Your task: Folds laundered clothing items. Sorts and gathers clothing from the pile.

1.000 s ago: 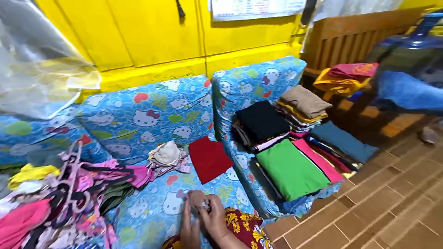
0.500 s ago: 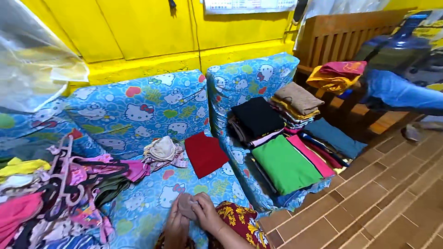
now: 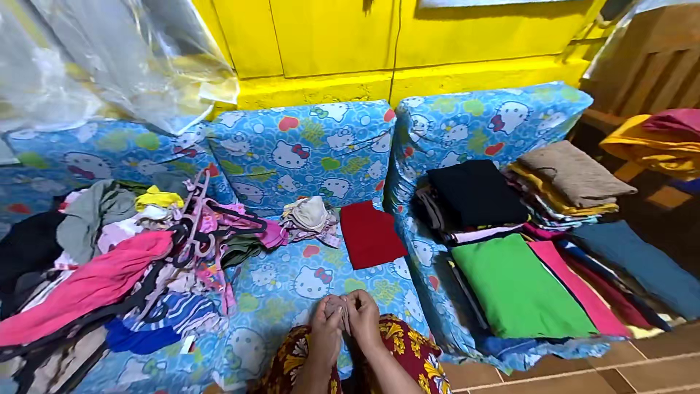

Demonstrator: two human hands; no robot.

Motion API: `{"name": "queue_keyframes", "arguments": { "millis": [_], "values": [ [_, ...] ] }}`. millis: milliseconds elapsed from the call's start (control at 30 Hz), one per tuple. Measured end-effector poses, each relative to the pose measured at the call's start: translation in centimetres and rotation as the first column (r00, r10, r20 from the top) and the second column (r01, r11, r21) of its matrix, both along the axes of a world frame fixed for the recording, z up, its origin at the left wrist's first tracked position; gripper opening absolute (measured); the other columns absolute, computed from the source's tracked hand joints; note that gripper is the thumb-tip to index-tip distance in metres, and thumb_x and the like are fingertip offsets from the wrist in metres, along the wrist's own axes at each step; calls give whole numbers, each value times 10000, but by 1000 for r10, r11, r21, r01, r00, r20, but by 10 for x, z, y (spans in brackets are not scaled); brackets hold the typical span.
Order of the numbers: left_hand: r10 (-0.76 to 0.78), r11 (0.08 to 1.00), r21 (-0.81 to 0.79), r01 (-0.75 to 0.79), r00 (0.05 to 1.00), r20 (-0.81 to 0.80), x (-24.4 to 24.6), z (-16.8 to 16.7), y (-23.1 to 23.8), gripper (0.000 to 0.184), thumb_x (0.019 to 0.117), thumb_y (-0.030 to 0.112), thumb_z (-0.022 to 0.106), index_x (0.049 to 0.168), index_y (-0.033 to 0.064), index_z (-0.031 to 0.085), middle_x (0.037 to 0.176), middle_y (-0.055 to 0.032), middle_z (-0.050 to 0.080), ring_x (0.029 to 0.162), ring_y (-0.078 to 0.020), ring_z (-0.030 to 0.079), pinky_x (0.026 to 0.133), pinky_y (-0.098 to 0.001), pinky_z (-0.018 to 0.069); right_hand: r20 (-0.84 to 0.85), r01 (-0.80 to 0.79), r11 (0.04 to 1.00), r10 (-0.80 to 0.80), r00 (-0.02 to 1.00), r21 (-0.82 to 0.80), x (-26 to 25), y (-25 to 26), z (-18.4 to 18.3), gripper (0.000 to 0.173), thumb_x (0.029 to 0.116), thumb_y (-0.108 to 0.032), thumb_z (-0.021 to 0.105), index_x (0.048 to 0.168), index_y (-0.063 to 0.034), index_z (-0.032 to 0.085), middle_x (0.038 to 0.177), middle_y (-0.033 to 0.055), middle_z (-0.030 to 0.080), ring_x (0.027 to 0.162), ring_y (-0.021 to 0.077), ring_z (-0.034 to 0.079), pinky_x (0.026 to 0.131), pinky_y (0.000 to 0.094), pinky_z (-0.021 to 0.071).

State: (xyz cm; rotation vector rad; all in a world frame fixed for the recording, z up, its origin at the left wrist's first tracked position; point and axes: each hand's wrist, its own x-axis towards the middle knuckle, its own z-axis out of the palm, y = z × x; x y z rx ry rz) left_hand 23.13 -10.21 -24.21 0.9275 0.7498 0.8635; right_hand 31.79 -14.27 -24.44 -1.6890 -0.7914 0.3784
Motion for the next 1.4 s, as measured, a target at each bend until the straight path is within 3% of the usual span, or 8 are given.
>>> {"name": "queue_keyframes", "arguments": {
  "millis": [133, 300, 600, 700, 833, 1067, 1233, 1400],
  "values": [
    [216, 975, -77, -209, 972, 88, 0, -7, 19, 308, 1030, -27, 380, 1334, -47, 420, 1030, -69, 626, 899, -101, 654, 838, -292, 565, 453, 20, 1000, -15, 891, -7, -23, 7, -9, 370, 917, -303, 662, 1171, -52, 759, 1264, 226, 679, 1167, 463, 633, 985, 664, 450],
    [243, 969, -64, -237, 963, 118, -4, -4, 27, 410, 1064, 22, 347, 1464, -59, 314, 1160, -108, 579, 979, -100, 623, 891, -285, 535, 229, -111, 958, 174, 958, -263, -35, 9, -5, 648, 986, -282, 608, 1540, -1, 422, 1561, 340, 365, 1346, 549, 466, 1058, 659, 410],
    [126, 988, 96, -117, 988, -86, -5, 10, 21, 412, 954, 3, 562, 1315, -113, 401, 1010, -141, 602, 875, -152, 639, 823, -343, 562, -151, -119, 990, 107, 983, -74, -23, 6, -2, 276, 1044, -63, 501, 1162, 111, 680, 1131, 271, 691, 1093, 352, 669, 1015, 491, 499],
    [-14, 974, 221, 57, 981, -191, -8, 17, 20, 543, 807, -16, 747, 1249, -108, 445, 1075, -191, 616, 964, -193, 651, 877, -365, 564, -652, 23, 991, 67, 756, 129, -22, 6, -5, 182, 1029, -6, 463, 1042, 66, 630, 866, 75, 682, 769, 106, 668, 741, 294, 581],
    [-140, 962, 204, 182, 969, -205, 1, 12, 13, 490, 815, 6, 710, 1234, -106, 481, 1109, -213, 614, 1021, -236, 634, 926, -403, 542, -889, 294, 940, 20, 458, 173, -19, 7, -3, 219, 1100, -143, 354, 1087, -55, 553, 788, 6, 661, 686, 84, 667, 617, 289, 587],
    [-290, 926, -249, 285, 957, 16, 4, 11, 11, 386, 1080, 78, 353, 1463, 43, 383, 1204, -117, 624, 1072, -192, 633, 954, -417, 525, -117, 158, 949, -131, 985, 272, -15, 0, 2, 238, 984, -81, 486, 796, 33, 579, 678, -19, 561, 644, -22, 574, 657, 158, 510],
    [-17, 886, -458, 64, 994, 106, -3, 18, 17, 225, 1097, 150, 372, 1159, 48, 563, 885, -56, 633, 804, -170, 639, 778, -366, 554, 436, -79, 947, -69, 897, 312, -20, 3, -19, 469, 967, -394, 551, 663, -43, 611, 664, 70, 594, 730, 169, 595, 761, 279, 487],
    [162, 947, -313, -67, 943, 291, -10, 15, 22, 187, 949, 33, 375, 1027, 123, 519, 760, 24, 632, 706, -90, 654, 692, -288, 572, -471, 56, 975, 54, 881, 216, -36, 7, 1, 427, 1059, -121, 349, 684, -80, 548, 606, -56, 570, 612, 20, 608, 635, 224, 544]
  ]
}}
